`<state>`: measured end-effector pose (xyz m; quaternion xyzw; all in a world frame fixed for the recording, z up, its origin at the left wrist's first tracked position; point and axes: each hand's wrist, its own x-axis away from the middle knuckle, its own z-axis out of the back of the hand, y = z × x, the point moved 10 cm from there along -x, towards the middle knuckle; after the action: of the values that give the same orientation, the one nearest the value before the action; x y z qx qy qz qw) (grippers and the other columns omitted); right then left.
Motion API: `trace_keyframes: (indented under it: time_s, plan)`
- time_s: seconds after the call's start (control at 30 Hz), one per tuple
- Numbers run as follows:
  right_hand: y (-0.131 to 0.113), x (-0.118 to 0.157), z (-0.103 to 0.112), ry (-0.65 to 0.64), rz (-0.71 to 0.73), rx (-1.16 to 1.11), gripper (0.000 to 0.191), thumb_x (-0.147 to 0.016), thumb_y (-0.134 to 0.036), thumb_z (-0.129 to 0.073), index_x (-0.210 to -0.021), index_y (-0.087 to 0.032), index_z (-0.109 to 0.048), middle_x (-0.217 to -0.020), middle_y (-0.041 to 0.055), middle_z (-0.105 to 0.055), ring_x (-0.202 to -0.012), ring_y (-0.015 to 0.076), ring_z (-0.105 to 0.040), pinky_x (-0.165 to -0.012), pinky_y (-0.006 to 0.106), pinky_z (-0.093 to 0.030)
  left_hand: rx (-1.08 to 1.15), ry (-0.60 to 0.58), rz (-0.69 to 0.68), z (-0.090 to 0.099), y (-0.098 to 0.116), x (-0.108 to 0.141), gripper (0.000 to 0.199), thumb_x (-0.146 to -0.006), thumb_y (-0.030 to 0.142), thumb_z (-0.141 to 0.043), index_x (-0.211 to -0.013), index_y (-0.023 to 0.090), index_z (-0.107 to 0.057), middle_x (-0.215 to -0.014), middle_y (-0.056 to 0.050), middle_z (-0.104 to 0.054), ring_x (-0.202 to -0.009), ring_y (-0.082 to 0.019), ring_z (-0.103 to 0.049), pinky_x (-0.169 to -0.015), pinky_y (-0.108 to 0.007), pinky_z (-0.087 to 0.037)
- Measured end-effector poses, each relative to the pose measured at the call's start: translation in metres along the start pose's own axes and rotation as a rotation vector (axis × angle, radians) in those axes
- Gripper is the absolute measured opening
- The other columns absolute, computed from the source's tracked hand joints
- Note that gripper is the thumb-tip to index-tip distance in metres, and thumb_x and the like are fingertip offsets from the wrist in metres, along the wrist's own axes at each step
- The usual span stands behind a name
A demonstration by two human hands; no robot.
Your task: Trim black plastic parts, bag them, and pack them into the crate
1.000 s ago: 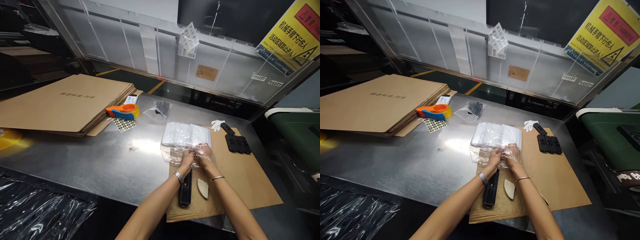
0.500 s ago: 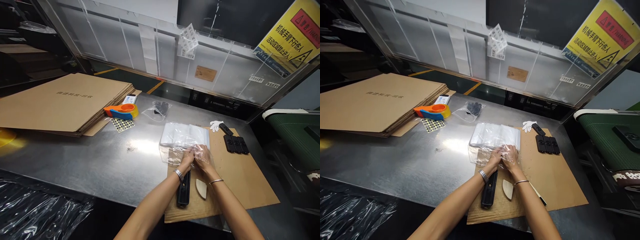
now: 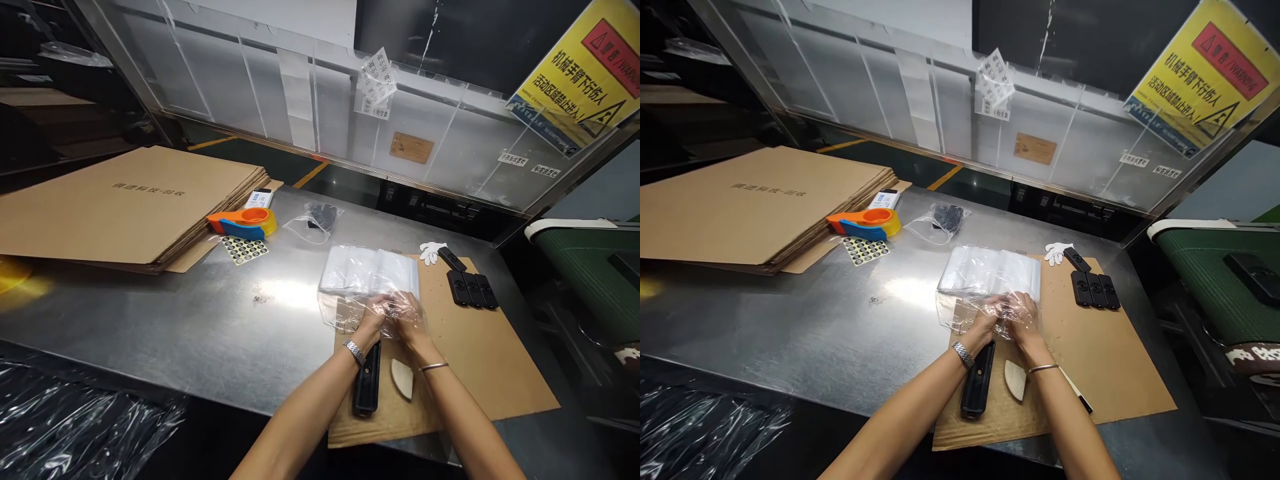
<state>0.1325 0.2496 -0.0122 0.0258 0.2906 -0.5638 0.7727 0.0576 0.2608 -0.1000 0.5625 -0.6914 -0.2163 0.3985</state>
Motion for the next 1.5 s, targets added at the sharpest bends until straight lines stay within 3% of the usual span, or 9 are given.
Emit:
trace_keyframes:
  time_s: [0.23, 0.4, 0.6, 0.83, 0.93, 1.17, 1.3, 1.43, 1.5]
  plan:
    - [-0.002, 0.009, -0.002, 0.02, -0.002, 0.049, 0.019, -0.081, -0.013, -0.041, -0.075, -0.018, -0.058, -0.075, 0.0056, -0.057, -0.071, 0.0178, -0.047, -0.067, 0.029, -0.037, 0.014, -0.008, 0.057, -0.005, -0.005, 0.006, 0.022, -0.085, 0.029, -0.053, -0.099, 0.012, -0.057, -0.093, -0.005, -0.06, -0.076, -0.013, -0.059, -0.066, -0.03, -0.051]
    - [-0.003, 0.007, -0.004, 0.011, -0.027, 0.105, 0.018, -0.08, -0.017, -0.044, -0.089, -0.017, -0.06, -0.094, 0.0094, -0.056, -0.085, 0.0212, -0.044, -0.073, 0.032, -0.036, 0.034, 0.015, 0.057, -0.006, -0.004, 0.01, 0.021, -0.085, 0.029, -0.053, -0.097, 0.012, -0.058, -0.092, -0.004, -0.061, -0.076, -0.013, -0.06, -0.066, -0.031, -0.051]
    - [0.002, -0.002, -0.012, -0.019, -0.053, 0.133, 0.019, -0.078, -0.012, -0.043, -0.066, -0.019, -0.056, -0.07, 0.0054, -0.053, -0.069, 0.0184, -0.04, -0.062, 0.029, -0.033, 0.045, 0.087, 0.044, -0.001, -0.004, 0.011, 0.02, -0.085, 0.028, -0.053, -0.097, 0.012, -0.057, -0.092, -0.004, -0.061, -0.076, -0.013, -0.059, -0.066, -0.03, -0.051]
    - [-0.006, 0.014, -0.012, -0.052, -0.02, 0.066, 0.021, -0.083, -0.014, -0.042, -0.073, -0.019, -0.059, -0.076, 0.0092, -0.059, -0.079, 0.0223, -0.047, -0.071, 0.032, -0.036, 0.055, 0.136, 0.076, 0.008, -0.012, 0.003, 0.026, -0.085, 0.03, -0.052, -0.105, 0.013, -0.055, -0.1, -0.006, -0.059, -0.082, -0.015, -0.059, -0.069, -0.033, -0.051]
    - [-0.008, 0.019, -0.009, -0.051, -0.035, 0.001, 0.022, -0.086, -0.019, -0.04, -0.079, -0.018, -0.06, -0.081, 0.0106, -0.06, -0.082, 0.0232, -0.05, -0.072, 0.033, -0.037, 0.048, 0.142, 0.096, 0.011, -0.016, 0.0, 0.027, -0.085, 0.03, -0.052, -0.107, 0.013, -0.054, -0.103, -0.007, -0.058, -0.084, -0.016, -0.059, -0.071, -0.034, -0.051]
    - [-0.02, 0.048, 0.019, -0.016, -0.127, -0.194, 0.024, -0.088, -0.026, -0.038, -0.072, -0.019, -0.053, -0.072, 0.0057, -0.058, -0.071, 0.0178, -0.052, -0.066, 0.028, -0.041, -0.033, 0.177, 0.088, 0.01, -0.014, -0.008, 0.031, -0.086, 0.032, -0.051, -0.111, 0.014, -0.052, -0.107, -0.008, -0.057, -0.089, -0.018, -0.058, -0.074, -0.037, -0.051]
    - [-0.01, 0.063, 0.033, 0.011, -0.252, -0.288, 0.018, -0.086, -0.03, -0.043, -0.075, -0.019, -0.052, -0.064, 0.0003, -0.055, -0.058, 0.0128, -0.05, -0.055, 0.022, -0.04, -0.181, 0.127, 0.036, 0.017, -0.002, 0.014, 0.027, -0.086, 0.033, -0.05, -0.104, 0.014, -0.055, -0.101, -0.006, -0.059, -0.083, -0.015, -0.058, -0.072, -0.034, -0.05]
    - [0.004, 0.064, 0.037, 0.028, -0.336, -0.34, 0.018, -0.083, -0.033, -0.048, -0.074, -0.018, -0.054, -0.063, -0.0003, -0.055, -0.056, 0.0119, -0.049, -0.053, 0.022, -0.039, -0.43, 0.04, -0.078, 0.034, 0.027, 0.055, 0.012, -0.078, 0.025, -0.06, -0.075, 0.014, -0.062, -0.077, -0.002, -0.062, -0.077, -0.017, -0.057, -0.074, -0.032, -0.045]
    - [0.007, 0.062, 0.034, 0.015, -0.345, -0.355, 0.019, -0.082, -0.032, -0.049, -0.07, -0.018, -0.056, -0.064, 0.0005, -0.056, -0.057, 0.0128, -0.05, -0.055, 0.023, -0.039, -0.539, -0.01, -0.148, 0.038, 0.042, 0.072, 0.006, -0.073, 0.021, -0.062, -0.069, 0.018, -0.065, -0.075, -0.003, -0.064, -0.083, -0.02, -0.056, -0.08, -0.031, -0.041]
